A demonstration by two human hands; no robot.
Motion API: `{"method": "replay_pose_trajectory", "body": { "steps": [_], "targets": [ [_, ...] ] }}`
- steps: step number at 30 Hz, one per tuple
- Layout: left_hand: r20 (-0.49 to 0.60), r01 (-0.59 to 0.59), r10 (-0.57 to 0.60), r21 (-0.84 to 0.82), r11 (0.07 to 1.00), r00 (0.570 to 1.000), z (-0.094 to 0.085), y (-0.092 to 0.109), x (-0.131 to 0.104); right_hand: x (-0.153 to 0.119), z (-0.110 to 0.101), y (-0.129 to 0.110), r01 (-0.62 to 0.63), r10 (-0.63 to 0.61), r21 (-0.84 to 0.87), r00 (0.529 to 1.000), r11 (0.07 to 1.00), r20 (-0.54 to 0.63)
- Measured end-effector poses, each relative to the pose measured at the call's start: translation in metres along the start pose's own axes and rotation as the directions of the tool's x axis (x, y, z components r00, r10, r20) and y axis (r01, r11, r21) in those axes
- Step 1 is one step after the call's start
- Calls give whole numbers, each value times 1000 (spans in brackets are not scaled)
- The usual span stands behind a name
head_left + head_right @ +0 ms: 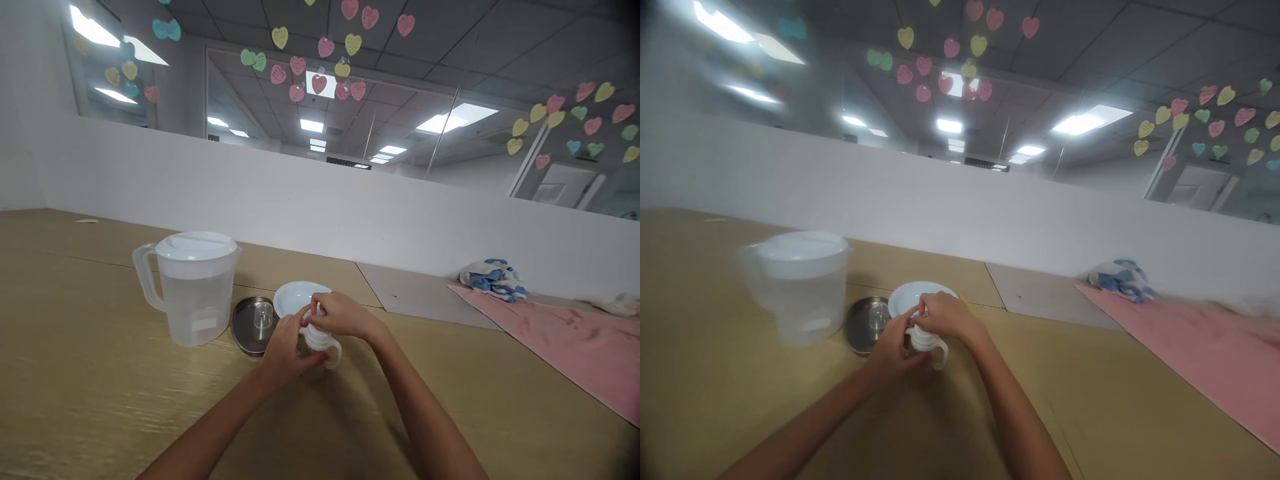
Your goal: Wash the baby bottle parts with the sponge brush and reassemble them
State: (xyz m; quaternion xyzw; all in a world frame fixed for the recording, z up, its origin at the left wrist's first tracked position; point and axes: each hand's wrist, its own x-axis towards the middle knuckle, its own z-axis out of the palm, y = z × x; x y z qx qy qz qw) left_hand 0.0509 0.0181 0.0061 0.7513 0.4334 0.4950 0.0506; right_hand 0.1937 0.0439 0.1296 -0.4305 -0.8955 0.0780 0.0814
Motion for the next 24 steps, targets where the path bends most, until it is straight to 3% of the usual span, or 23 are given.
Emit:
{"method": "replay_pose_trajectory", "body": {
  "steps": [3,8,12,17,22,24],
  "targets": [
    [12,-4,4,-6,1000,1000,-1,0,1,1,2,-4,-11,11,9,1000,1000,6],
    [48,-42,41,17,999,998,-3,3,2,-8,-12,-2,-3,-4,62,994,998,106],
    [53,-66,64,43,997,997,-4,6,3,-10,-13,-6,11,-7,-118,999,993,39],
    [53,-45,42,42,998,998,-3,4,2,-2,-3,-17,-103,76,-356,993,929,-89],
    [65,-24,23,24,999,998,-2,1,2,-3,-6,-12,-156,141,-285,987,946,-74],
    [71,-18,16,16,1000,997,-1,0,2,-6,-7,-11,-96,92,-228,995,969,-32]
  ]
}}
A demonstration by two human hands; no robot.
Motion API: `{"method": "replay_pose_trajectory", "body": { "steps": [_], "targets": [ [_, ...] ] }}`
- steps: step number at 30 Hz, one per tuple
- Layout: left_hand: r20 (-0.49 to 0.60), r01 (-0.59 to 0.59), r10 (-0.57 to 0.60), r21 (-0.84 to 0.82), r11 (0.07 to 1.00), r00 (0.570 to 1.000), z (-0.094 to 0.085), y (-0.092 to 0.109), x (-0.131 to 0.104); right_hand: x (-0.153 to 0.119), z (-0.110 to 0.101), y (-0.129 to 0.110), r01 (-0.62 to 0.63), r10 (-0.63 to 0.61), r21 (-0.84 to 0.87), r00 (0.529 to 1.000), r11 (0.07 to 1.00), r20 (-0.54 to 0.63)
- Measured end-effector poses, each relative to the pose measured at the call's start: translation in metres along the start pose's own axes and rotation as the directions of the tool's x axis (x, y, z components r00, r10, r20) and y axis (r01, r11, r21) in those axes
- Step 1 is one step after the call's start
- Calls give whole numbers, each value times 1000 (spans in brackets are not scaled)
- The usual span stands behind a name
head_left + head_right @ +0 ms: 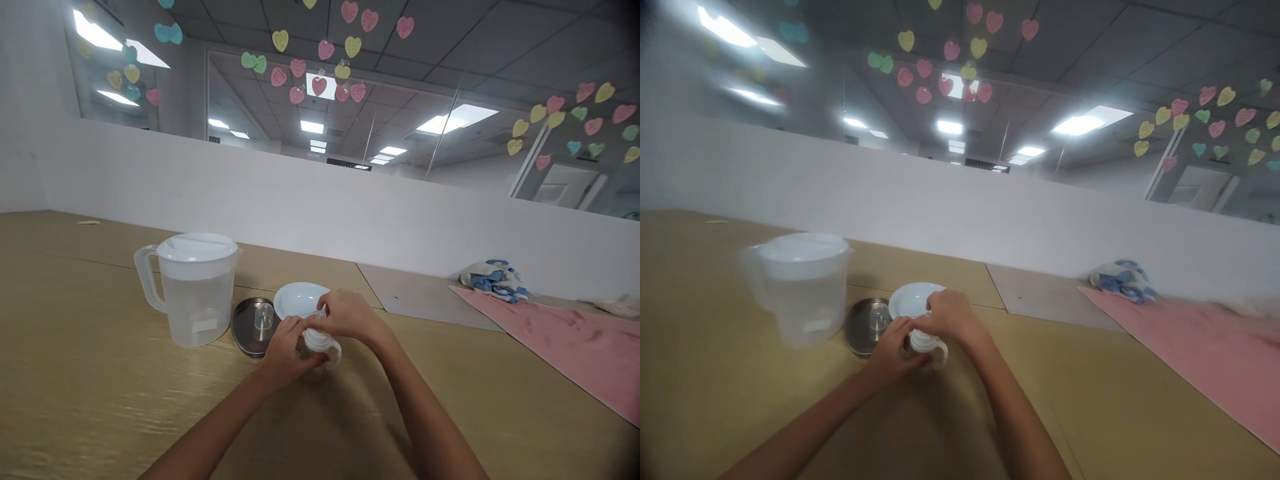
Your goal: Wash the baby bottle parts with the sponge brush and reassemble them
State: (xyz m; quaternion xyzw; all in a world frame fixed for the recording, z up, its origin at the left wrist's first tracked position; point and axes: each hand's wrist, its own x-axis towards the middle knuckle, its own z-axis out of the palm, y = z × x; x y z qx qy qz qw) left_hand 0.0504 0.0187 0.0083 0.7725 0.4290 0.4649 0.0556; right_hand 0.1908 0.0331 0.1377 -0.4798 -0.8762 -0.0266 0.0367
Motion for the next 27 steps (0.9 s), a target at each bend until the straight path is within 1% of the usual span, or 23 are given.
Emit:
{"method": "replay_pose_trajectory", "body": {
  "steps": [2,3,4,6,8,12,14,17,18,19,20,21,22,23,24,25,27],
  "targets": [
    [-7,10,-10,-8,1000,1000,1,0,-1,-2,2,-1,89,-90,37,995,995,37],
    [-15,17,-17,-10,1000,1000,2,1,-1,-3,4,-4,110,-111,28,993,994,47],
    [-27,25,-25,-10,1000,999,3,1,-1,-3,6,-7,106,-106,-1,993,994,48],
    [-50,37,-37,-6,999,998,6,1,-2,-2,10,-13,46,-44,-87,999,995,15],
    [-68,38,-38,1,999,997,9,0,-3,0,14,-18,2,-3,-135,1000,991,-8],
    [-82,30,-30,8,1000,996,11,-1,-3,3,15,-14,-1,2,-82,1000,997,4],
    [-76,21,-20,9,1000,997,9,-2,-3,3,14,-10,-5,5,-36,1000,999,26],
    [-32,-76,75,-16,997,997,1,-5,-2,2,11,-6,-6,5,13,998,1000,60],
    [-44,-99,98,-35,994,994,-3,-8,-1,2,10,-5,-5,4,20,998,1000,68],
    [-95,-90,85,-54,994,992,-8,-12,1,2,10,-5,-7,5,22,997,1000,78],
    [-181,-36,22,-70,997,983,-12,-18,2,2,9,-5,-10,8,22,996,1000,89],
    [-293,57,-79,-83,995,953,-16,-24,4,2,9,-5,-14,12,21,995,1000,99],
    [-410,169,-194,-96,981,891,-20,-31,6,2,9,-5,-17,15,21,994,1000,108],
    [-488,270,-279,-92,959,827,-23,-40,8,2,9,-5,-17,14,21,993,1000,113],
    [-519,353,-334,-64,933,787,-25,-48,9,2,9,-4,-14,12,22,993,1000,117],
    [-511,412,-363,-18,911,779,-27,-57,10,3,8,-4,-10,7,23,993,1000,120],
    [-421,488,-426,46,872,801,-27,-72,10,2,8,-3,-6,2,29,992,1000,126]
  ]
}}
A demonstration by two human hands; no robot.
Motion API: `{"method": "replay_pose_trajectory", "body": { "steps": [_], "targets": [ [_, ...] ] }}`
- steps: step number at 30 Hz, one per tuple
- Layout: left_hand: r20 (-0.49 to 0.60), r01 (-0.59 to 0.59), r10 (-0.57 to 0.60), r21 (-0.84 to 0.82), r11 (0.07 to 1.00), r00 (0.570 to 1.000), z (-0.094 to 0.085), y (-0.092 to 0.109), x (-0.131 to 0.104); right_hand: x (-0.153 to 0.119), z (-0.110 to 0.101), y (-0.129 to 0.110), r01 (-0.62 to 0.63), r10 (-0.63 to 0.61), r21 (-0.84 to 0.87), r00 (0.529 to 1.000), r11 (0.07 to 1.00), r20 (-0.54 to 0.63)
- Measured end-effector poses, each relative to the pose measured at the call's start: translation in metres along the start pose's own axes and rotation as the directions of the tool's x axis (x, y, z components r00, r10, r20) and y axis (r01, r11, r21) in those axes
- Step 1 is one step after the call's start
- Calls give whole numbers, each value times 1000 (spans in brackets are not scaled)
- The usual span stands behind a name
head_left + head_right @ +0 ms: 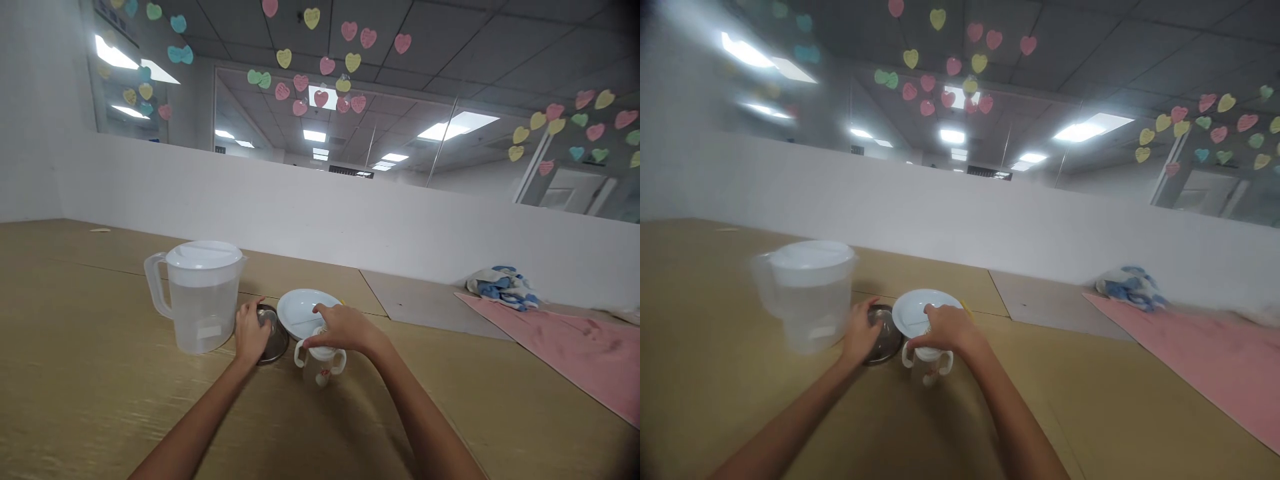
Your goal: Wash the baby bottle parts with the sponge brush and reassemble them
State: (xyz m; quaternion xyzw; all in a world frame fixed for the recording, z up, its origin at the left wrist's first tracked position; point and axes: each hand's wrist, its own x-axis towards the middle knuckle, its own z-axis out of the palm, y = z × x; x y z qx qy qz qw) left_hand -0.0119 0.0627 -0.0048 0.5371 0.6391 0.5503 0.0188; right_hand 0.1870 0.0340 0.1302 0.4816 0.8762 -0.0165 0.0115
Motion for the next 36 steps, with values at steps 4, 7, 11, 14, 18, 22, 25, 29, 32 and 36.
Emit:
{"method": "replay_pose_trajectory", "body": {
  "steps": [4,7,11,14,18,22,25,29,32,36],
  "targets": [
    [222,43,-44,10,999,974,5,-14,3,-4,-4,3,0,-1,55,1000,998,29],
    [76,5,-1,-59,998,997,0,-5,1,-6,-8,5,16,-16,116,1000,993,-3],
    [-147,-85,54,-212,974,988,-11,20,-3,-3,-8,3,140,-76,229,961,963,-265],
    [-196,-283,236,-263,922,952,-13,32,-14,-1,-5,-3,360,-235,263,882,895,-408],
    [-178,-458,423,-319,829,889,-8,39,-30,-3,-6,-11,550,-412,257,799,795,-438],
    [-84,-476,482,-372,797,872,-6,45,-38,-8,-13,-12,509,-351,229,795,830,-495],
    [97,-516,578,-348,783,810,-2,46,-42,-13,-21,-5,403,-230,258,829,878,-510],
    [262,-534,604,-294,793,752,10,46,-51,-19,-27,12,294,-201,325,935,899,-291],
    [305,-462,533,-277,842,789,13,48,-57,-17,-24,20,219,-208,297,976,929,-70],
    [315,-386,467,-286,877,826,11,53,-59,-9,-14,20,214,-226,232,974,949,25]
  ]
}}
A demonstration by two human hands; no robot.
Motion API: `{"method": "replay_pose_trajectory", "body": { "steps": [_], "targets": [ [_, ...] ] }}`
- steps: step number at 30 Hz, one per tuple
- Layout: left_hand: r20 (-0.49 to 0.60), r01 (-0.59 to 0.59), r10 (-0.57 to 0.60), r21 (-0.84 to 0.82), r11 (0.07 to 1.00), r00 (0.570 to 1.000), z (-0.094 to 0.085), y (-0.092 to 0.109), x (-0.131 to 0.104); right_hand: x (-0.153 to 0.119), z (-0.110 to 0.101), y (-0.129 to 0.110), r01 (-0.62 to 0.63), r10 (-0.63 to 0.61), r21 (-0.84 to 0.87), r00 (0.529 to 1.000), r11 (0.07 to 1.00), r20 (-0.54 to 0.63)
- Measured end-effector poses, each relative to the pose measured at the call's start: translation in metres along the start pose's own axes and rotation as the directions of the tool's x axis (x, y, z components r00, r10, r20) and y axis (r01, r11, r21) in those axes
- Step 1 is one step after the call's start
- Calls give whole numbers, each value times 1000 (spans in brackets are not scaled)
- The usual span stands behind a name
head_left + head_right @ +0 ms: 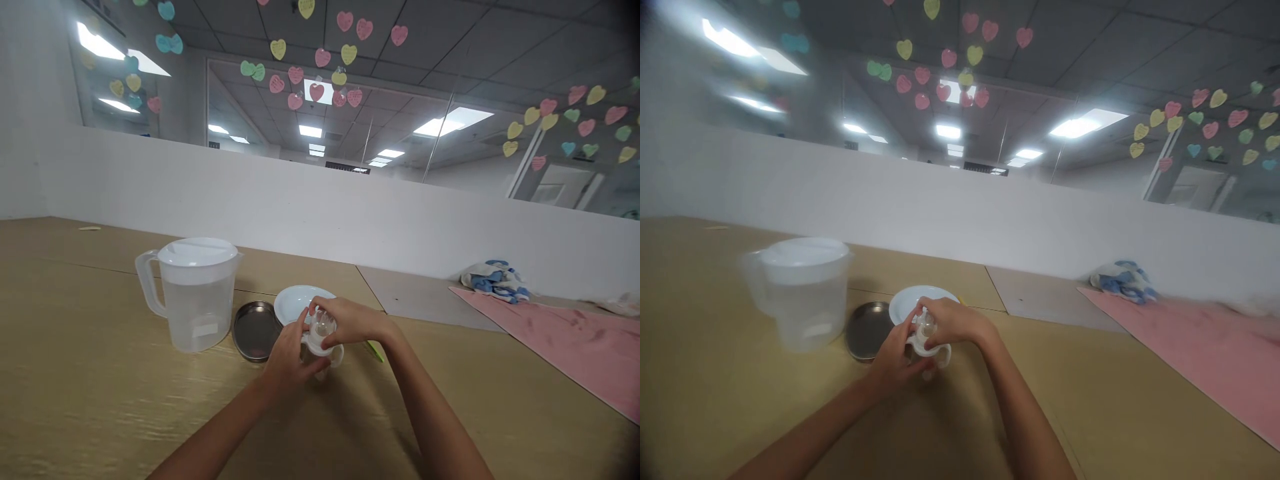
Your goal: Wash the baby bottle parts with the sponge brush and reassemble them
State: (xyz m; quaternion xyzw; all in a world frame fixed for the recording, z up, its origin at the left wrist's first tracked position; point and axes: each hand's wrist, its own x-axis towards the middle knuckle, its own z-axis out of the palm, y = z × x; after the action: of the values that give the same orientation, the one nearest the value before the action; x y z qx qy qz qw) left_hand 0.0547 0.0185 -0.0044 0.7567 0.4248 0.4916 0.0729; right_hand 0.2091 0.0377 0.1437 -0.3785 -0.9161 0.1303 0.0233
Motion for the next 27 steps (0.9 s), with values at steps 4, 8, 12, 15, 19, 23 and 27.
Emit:
{"method": "replay_pose_trajectory", "body": {
  "steps": [4,8,12,15,19,23,27],
  "targets": [
    [-8,22,-22,-13,1000,1000,0,1,0,6,6,0,18,-18,-38,1000,999,14],
    [-7,28,-28,-5,1000,1000,1,1,0,7,6,0,-14,15,-30,1000,999,24],
    [-3,29,-29,-8,1000,1000,0,4,0,7,4,1,-16,17,-41,1000,999,22],
    [23,29,-29,-1,1000,999,0,4,-1,7,4,2,-17,18,-30,1000,999,24],
    [21,21,-21,11,1000,1000,1,2,-1,7,5,3,-29,29,-25,999,999,21],
    [13,-87,86,61,994,996,1,0,2,5,2,3,-12,13,-32,999,999,35],
    [28,-245,243,111,963,970,-1,-1,5,3,-5,6,18,-21,32,996,999,87]
  ]
}}
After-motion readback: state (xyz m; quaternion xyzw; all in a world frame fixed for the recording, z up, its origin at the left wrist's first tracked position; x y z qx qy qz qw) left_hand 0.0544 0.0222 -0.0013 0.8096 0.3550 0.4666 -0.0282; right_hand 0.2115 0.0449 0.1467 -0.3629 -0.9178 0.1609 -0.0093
